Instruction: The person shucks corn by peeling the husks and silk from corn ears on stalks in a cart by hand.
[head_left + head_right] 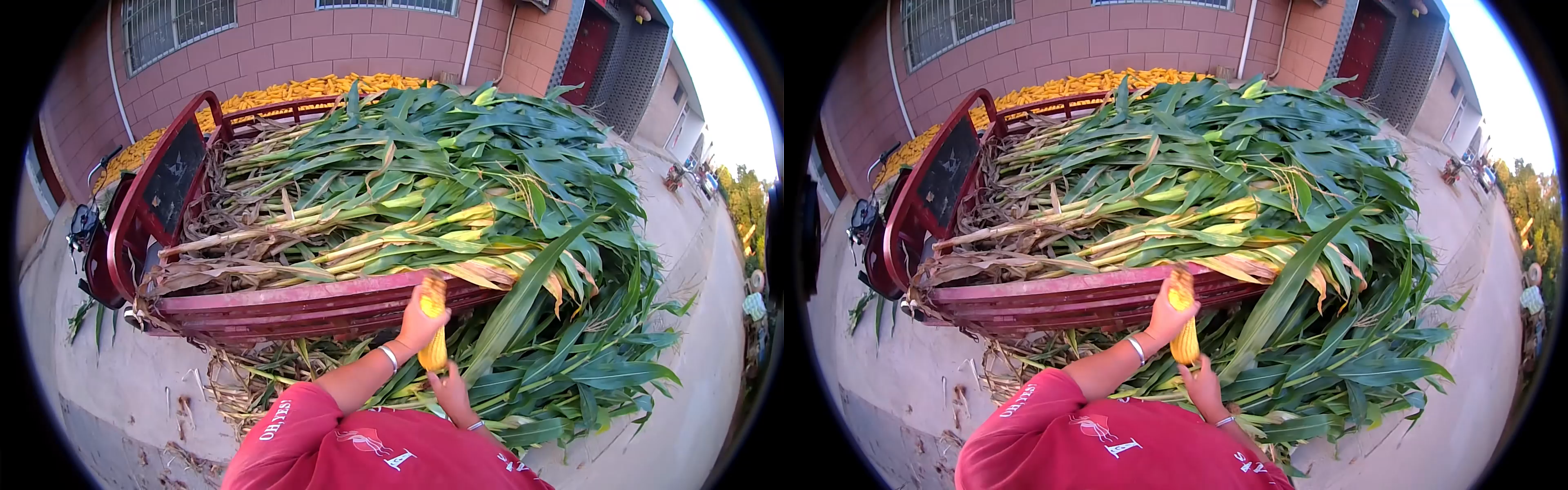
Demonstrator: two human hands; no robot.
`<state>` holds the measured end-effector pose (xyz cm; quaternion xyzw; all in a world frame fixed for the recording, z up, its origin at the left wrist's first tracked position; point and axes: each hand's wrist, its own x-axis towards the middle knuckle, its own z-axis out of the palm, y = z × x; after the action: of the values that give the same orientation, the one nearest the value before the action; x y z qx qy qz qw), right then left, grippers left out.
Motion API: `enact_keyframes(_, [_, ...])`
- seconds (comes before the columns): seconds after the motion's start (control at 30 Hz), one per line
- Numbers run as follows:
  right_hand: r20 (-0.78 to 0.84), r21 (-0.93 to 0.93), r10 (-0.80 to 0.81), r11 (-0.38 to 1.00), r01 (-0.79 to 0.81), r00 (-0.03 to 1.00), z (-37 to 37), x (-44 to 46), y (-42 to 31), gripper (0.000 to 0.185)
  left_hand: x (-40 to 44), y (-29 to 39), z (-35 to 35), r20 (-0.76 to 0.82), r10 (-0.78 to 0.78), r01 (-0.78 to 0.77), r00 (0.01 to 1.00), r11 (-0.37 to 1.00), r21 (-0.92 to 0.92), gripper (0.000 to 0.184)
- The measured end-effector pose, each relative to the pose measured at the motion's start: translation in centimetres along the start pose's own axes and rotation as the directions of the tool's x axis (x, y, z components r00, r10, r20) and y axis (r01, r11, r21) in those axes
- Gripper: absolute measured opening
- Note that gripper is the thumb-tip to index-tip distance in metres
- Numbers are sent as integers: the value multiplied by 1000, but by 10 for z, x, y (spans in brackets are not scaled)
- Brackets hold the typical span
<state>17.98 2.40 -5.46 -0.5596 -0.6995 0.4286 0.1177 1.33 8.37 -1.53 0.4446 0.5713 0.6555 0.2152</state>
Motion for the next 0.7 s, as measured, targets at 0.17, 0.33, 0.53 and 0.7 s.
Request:
enact_keyframes(0.17, [-302,123,-90,984,132,949,19,-8,95,26,40,59,-17,479,251,-250,841,966,-68,38])
enact_keyframes(0.33, [-349,-265,-196,959,104,917,17,-20,225,31,-4,115,13,701,601,-769,-383,213,-602,27])
enact_keyframes(0.53, [-313,-179,77,974,-139,947,13,-55,303,29,134,139,13,680,610,-733,-407,227,-642,47])
enact_keyframes(0.7, [-520,-146,230,925,-351,823,0,-115,301,25,376,241,-226,137,410,-115,902,-79,990,102])
